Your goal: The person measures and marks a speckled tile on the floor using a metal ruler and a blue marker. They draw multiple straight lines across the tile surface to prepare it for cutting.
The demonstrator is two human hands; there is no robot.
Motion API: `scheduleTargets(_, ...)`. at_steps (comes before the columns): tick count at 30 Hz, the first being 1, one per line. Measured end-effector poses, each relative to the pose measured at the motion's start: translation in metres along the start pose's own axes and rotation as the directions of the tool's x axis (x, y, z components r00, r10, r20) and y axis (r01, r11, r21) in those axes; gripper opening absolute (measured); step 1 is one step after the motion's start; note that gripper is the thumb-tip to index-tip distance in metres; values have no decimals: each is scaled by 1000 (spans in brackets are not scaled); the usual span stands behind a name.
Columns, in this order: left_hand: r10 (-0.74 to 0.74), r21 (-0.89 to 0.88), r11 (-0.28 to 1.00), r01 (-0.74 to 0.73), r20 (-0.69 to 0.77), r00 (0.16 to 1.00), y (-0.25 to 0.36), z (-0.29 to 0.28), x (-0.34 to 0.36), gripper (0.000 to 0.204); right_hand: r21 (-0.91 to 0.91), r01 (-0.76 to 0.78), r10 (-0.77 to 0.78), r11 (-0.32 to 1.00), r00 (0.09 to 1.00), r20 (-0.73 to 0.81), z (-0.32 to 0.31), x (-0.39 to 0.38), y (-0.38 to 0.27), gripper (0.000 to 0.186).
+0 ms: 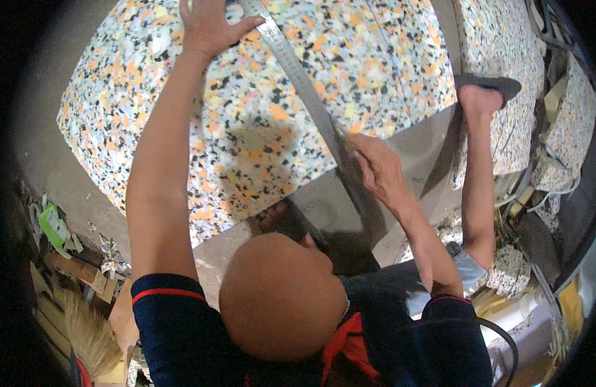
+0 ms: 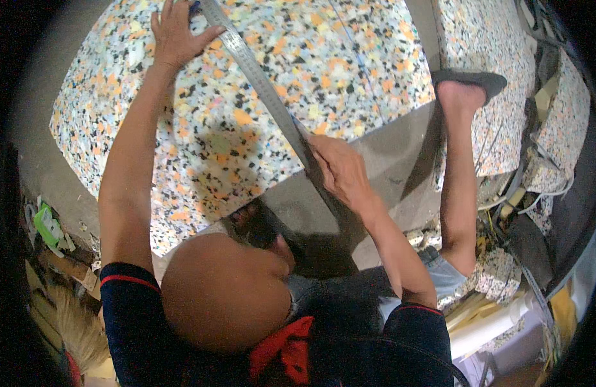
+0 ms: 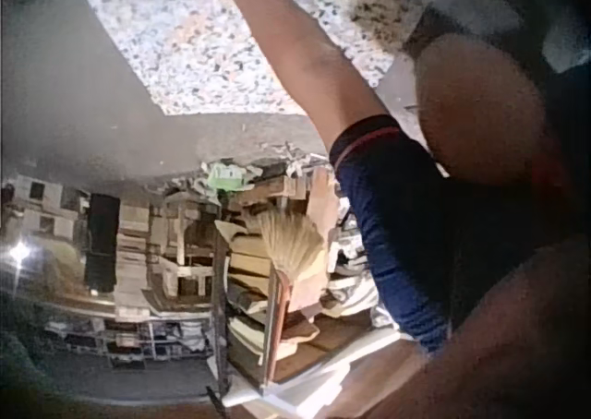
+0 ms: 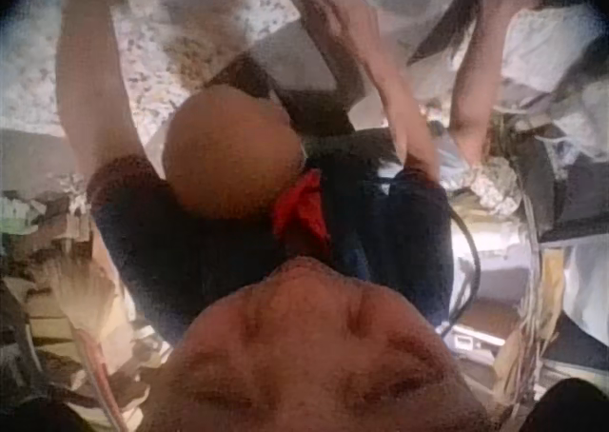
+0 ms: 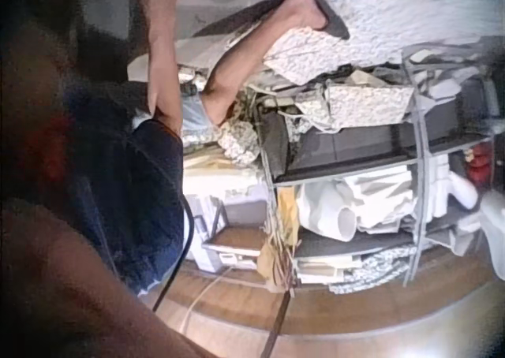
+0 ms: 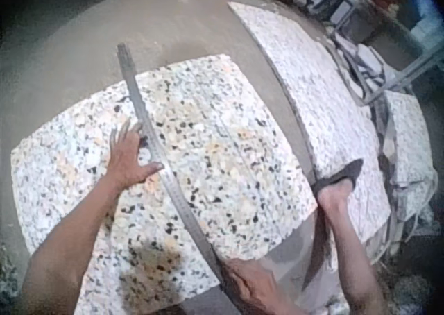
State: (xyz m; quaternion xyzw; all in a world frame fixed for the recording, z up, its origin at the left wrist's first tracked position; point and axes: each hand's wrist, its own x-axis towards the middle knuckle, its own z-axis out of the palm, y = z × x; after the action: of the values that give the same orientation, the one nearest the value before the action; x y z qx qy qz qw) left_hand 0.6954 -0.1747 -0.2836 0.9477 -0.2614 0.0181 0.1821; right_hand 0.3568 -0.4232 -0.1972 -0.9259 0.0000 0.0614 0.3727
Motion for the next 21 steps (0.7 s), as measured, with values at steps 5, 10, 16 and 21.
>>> scheduleTargets(5,-12,-1,1000,12,-31,999,1,5,-1,111,-15,-149,149,989,983,103,-20,-64,-10,31)
scheduleTargets(10,11,16,1000,-10,-42,999,-4,13,-1,114,-7,-191,190,982,972,137,-31,-72,-13,28)
scheduleTargets(16,14,27,1000,-13,-44,999,-9,8,-3,117,-87,-182,201,979,927,317,-47,-10,-13,19)
scheduleTargets(21,-29,7,1000,29,-11,1000,1,5,2,118,-49,-66,79,997,937,342,-34,82,4,23)
